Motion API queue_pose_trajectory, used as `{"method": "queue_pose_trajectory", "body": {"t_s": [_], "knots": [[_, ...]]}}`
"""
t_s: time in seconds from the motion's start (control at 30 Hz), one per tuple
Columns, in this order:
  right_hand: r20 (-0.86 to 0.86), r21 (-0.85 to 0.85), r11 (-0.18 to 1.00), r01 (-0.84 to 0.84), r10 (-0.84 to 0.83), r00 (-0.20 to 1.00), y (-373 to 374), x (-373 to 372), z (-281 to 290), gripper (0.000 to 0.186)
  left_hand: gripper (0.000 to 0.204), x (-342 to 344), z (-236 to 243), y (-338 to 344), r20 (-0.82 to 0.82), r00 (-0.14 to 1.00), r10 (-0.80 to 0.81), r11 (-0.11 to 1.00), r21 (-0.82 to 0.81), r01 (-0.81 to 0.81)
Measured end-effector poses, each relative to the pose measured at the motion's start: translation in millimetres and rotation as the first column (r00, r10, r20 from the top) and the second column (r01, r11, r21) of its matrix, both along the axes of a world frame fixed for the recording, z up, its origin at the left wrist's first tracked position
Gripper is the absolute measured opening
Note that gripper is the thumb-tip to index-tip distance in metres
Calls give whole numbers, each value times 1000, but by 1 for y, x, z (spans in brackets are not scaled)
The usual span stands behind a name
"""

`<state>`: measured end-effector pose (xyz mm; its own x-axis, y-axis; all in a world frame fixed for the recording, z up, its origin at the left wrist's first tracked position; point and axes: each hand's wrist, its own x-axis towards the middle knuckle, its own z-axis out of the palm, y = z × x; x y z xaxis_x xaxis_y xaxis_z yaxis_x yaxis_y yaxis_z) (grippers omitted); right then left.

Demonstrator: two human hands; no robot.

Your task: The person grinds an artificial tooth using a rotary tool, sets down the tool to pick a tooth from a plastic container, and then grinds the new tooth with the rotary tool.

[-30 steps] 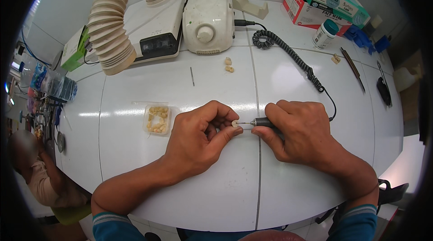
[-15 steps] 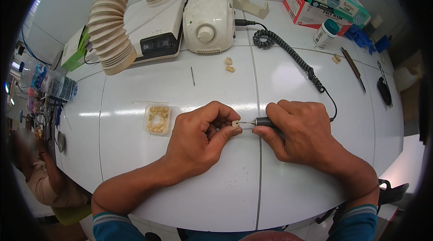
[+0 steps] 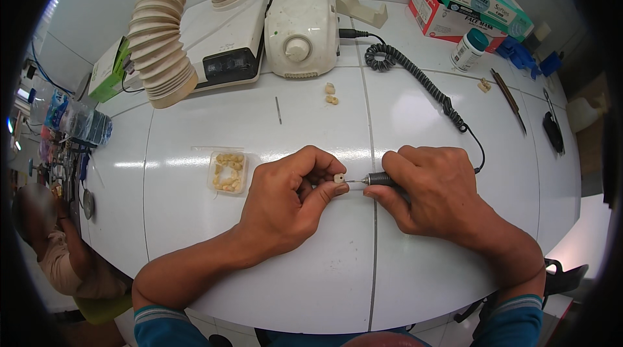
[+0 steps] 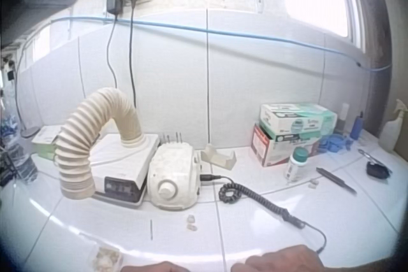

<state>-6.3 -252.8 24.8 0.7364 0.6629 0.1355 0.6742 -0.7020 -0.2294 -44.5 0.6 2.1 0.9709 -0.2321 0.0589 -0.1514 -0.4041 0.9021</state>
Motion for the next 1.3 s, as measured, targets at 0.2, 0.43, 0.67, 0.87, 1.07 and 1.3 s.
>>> {"method": "queue_pose_trajectory", "body": {"t_s": [0.2, 0.43, 0.67, 0.87, 1.07, 1.3], "knots": [[-2, 11, 1000, -2, 2, 1000, 1, 0, 0, 44, 17, 0, -1, 0, 4, 1000, 0, 1000, 2, 0], [9, 7, 1000, -4, 4, 1000, 1, 0, 0, 43, 17, 1, 0, 1, 8, 1000, -3, 1000, 2, 3], [9, 5, 1000, -3, 3, 1000, 1, 0, 0, 43, 17, 0, -2, 0, 14, 1000, 6, 1000, 9, -6], [20, 3, 1000, -7, 7, 1000, 1, 0, 0, 43, 18, 0, -3, 0, 25, 1000, 11, 1000, -7, -11], [15, -1, 1000, -20, 20, 1000, 0, 0, -1, 44, 16, 1, -1, 1, -24, 1000, 1, 1000, 23, -1], [21, -2, 1000, -24, 24, 1000, 0, 0, -1, 44, 16, 1, 1, 1, -24, 1000, 1, 1000, 24, 0]]}}
